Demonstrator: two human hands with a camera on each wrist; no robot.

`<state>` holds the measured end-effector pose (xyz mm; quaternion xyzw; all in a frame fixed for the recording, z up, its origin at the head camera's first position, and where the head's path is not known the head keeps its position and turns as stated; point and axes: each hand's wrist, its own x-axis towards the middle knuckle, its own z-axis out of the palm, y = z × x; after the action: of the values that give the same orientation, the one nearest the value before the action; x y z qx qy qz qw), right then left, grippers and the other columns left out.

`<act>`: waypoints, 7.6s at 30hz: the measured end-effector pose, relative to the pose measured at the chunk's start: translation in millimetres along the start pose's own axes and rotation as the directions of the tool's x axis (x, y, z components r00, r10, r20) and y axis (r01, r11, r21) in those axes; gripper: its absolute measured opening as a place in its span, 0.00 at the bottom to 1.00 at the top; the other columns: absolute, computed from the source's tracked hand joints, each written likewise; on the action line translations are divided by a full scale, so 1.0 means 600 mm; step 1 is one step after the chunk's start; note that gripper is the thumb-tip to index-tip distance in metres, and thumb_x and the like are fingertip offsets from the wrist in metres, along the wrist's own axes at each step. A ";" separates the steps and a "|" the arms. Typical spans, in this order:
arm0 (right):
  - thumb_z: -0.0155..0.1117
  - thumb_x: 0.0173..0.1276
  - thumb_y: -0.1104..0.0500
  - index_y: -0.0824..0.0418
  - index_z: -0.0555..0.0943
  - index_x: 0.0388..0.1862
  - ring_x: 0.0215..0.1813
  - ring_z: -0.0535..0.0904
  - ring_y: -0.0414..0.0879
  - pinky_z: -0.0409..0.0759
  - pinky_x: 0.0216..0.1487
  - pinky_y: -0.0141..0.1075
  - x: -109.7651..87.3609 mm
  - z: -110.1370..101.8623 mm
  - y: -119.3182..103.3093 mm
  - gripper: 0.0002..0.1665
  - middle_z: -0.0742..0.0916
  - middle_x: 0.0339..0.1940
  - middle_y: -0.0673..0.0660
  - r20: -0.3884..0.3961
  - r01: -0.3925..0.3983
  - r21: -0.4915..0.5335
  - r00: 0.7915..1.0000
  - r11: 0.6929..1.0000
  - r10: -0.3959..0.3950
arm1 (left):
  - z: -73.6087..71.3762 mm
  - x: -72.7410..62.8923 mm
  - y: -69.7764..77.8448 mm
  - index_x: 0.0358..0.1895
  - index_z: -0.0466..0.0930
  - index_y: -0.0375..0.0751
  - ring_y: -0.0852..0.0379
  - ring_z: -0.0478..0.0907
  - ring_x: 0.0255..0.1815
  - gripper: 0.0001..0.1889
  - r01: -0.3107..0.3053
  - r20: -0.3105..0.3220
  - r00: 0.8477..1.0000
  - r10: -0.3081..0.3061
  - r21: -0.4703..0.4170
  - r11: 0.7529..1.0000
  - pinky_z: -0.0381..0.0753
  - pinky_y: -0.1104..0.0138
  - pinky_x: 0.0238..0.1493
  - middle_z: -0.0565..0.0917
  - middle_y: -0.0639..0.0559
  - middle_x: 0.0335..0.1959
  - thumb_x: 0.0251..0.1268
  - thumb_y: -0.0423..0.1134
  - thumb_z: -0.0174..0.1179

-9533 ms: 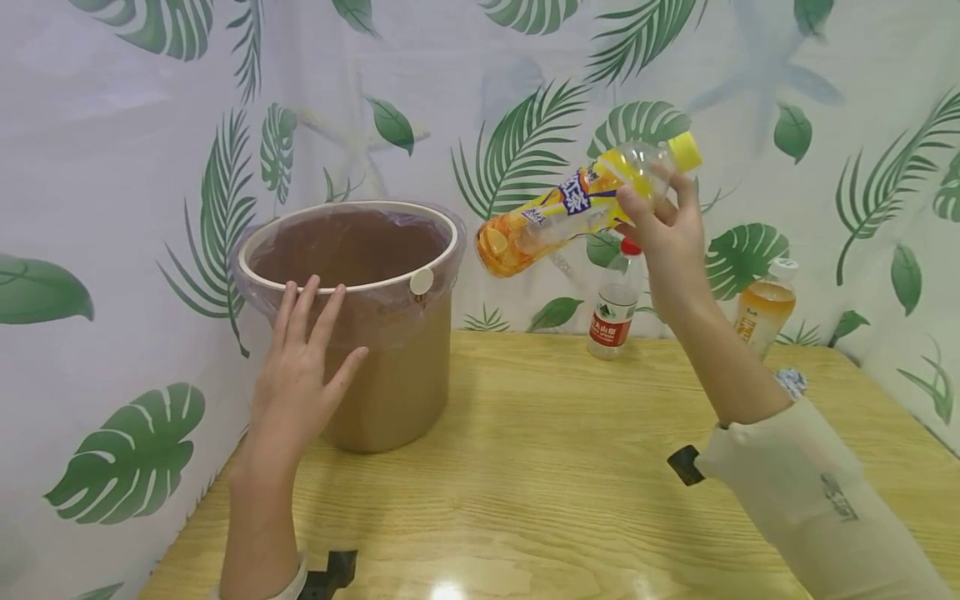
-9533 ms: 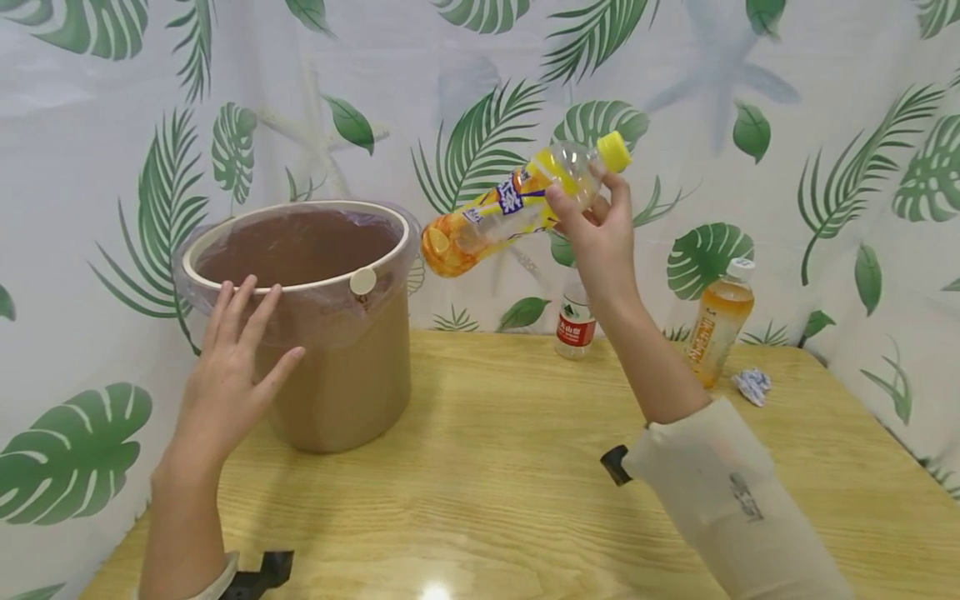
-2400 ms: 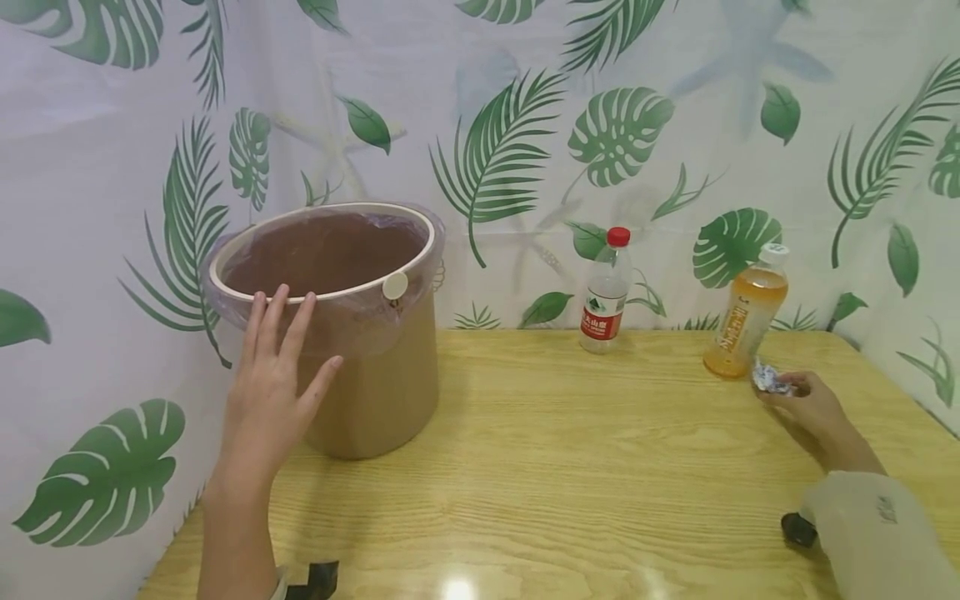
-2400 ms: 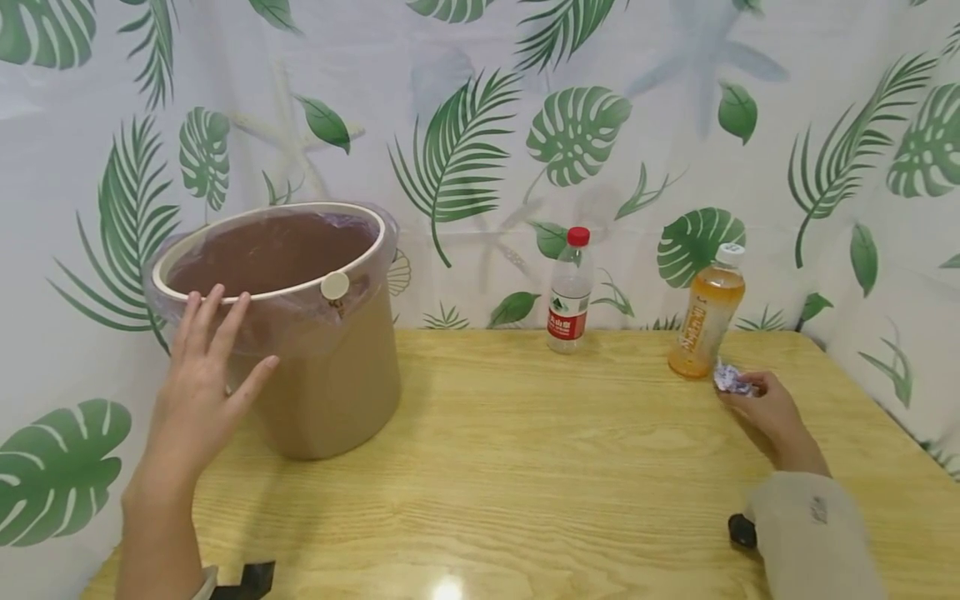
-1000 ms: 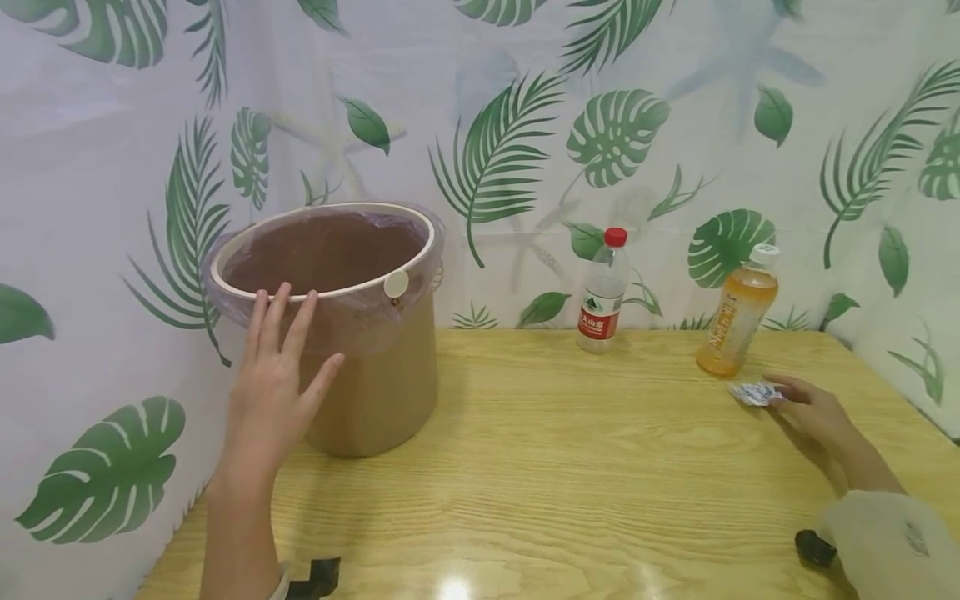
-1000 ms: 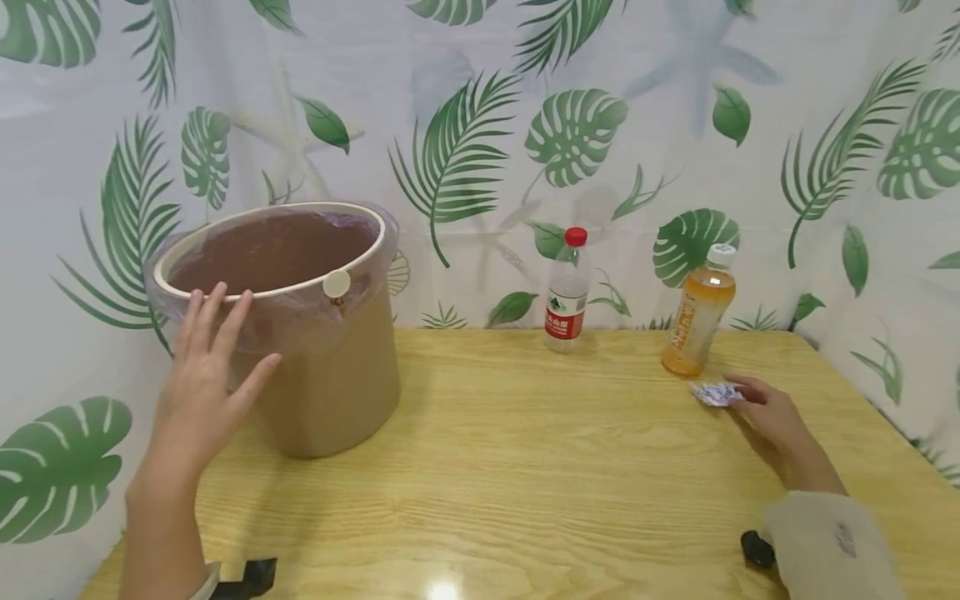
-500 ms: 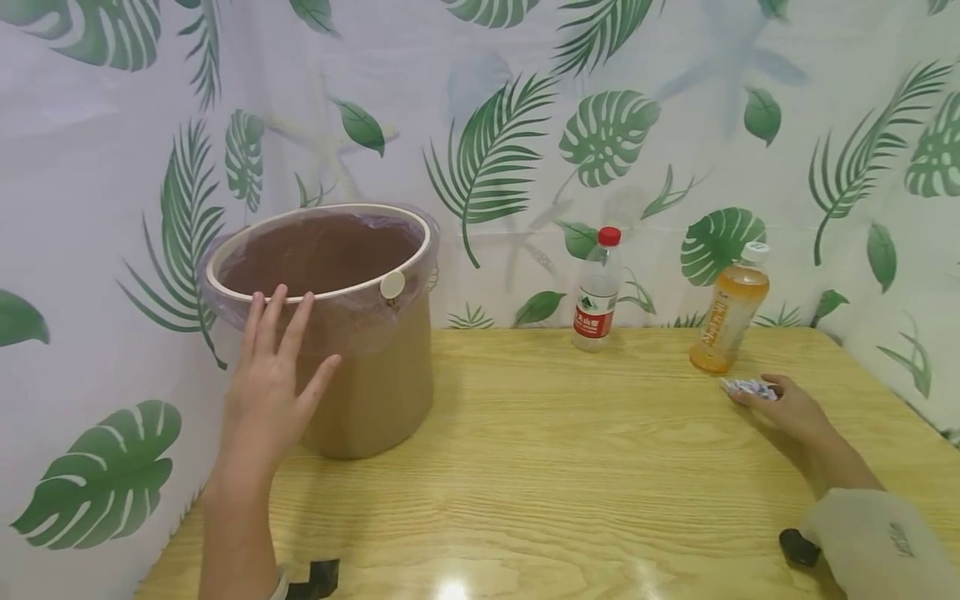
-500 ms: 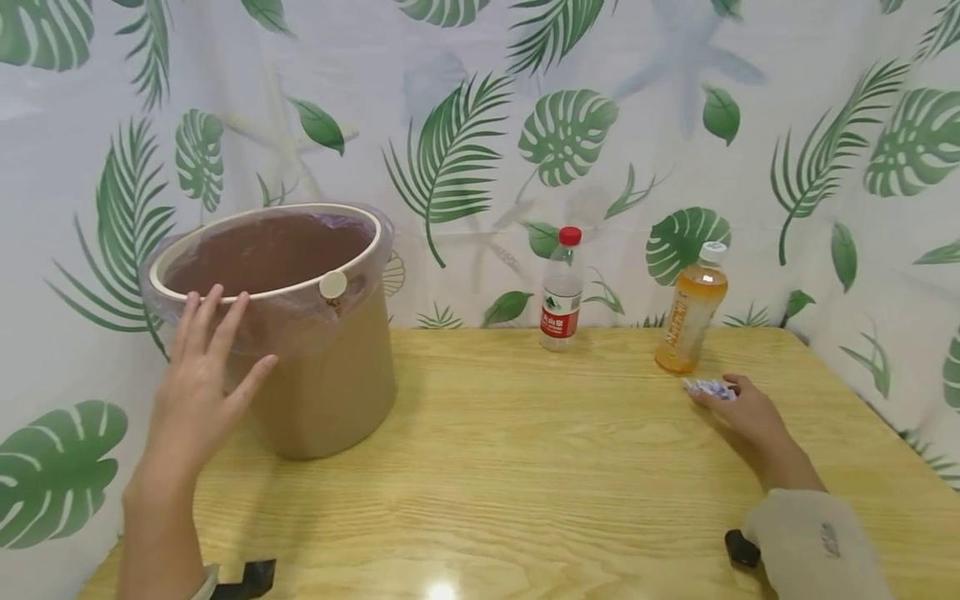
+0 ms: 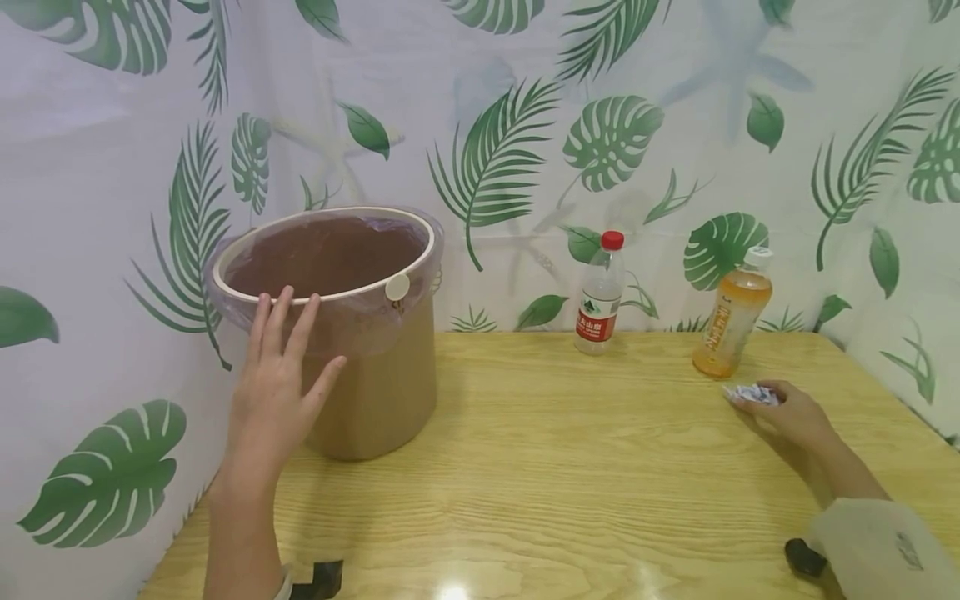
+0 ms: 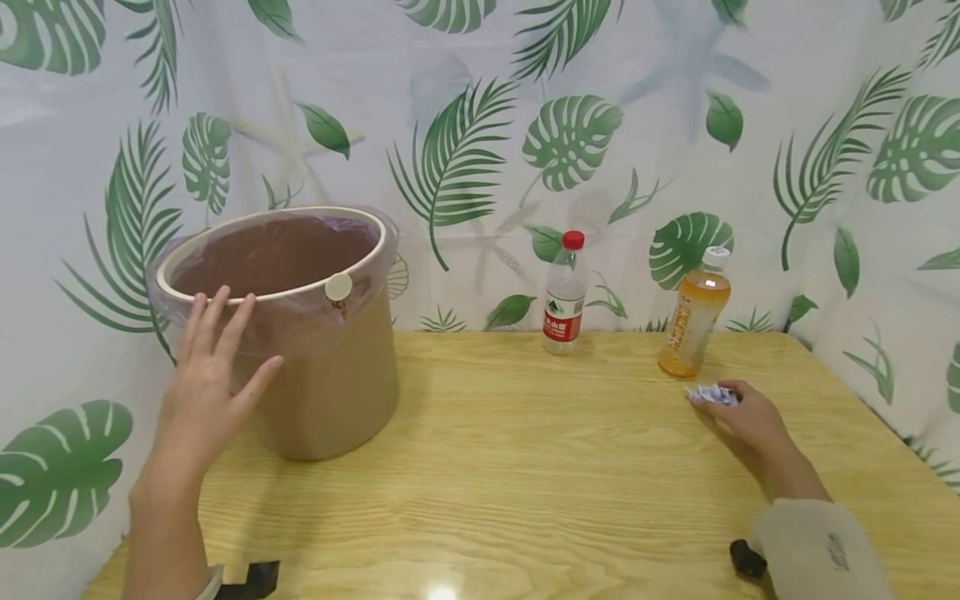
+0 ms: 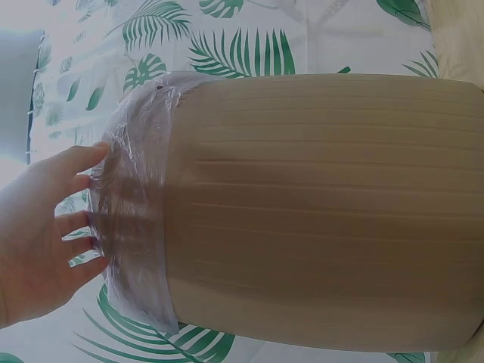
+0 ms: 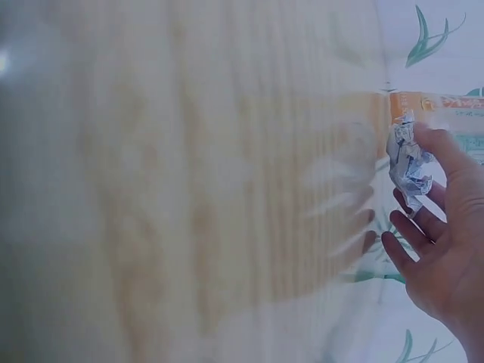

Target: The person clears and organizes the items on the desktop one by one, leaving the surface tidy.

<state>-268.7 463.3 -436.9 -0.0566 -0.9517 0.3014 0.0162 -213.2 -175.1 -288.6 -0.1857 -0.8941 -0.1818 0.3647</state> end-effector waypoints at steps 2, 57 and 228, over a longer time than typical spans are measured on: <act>0.51 0.66 0.39 0.79 0.56 0.62 0.56 0.59 0.76 0.62 0.51 0.63 -0.001 -0.001 -0.002 0.47 0.62 0.58 0.83 0.006 0.008 -0.004 1.000 1.000 -0.008 | 0.000 0.000 0.000 0.72 0.51 0.46 0.49 0.36 0.72 0.38 0.004 0.004 1.000 -0.004 -0.003 1.000 0.55 0.46 0.62 0.48 0.44 0.72 0.60 0.42 0.61; 0.66 0.60 0.49 0.66 0.68 0.62 0.57 0.67 0.64 0.66 0.54 0.59 -0.040 -0.015 -0.340 0.36 0.72 0.60 0.68 0.026 0.495 -0.038 0.869 0.868 -0.495 | -0.005 0.001 0.001 0.72 0.51 0.46 0.50 0.35 0.72 0.37 0.023 0.023 0.999 -0.023 -0.006 1.000 0.63 0.44 0.56 0.47 0.45 0.72 0.61 0.43 0.60; 0.52 0.66 0.40 0.74 0.50 0.69 0.61 0.56 0.74 0.57 0.53 0.66 0.007 -0.179 -0.231 0.49 0.60 0.64 0.77 -0.215 0.168 -0.034 0.961 0.985 -0.172 | -0.001 0.002 -0.001 0.71 0.53 0.44 0.48 0.36 0.72 0.38 -0.001 0.002 1.000 0.001 -0.012 1.000 0.58 0.45 0.60 0.48 0.43 0.72 0.60 0.42 0.61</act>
<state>-279.3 412.9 -269.4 -0.0076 -0.9478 0.2834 0.1456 -214.1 -175.5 -287.6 -0.1885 -0.8932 -0.1869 0.3629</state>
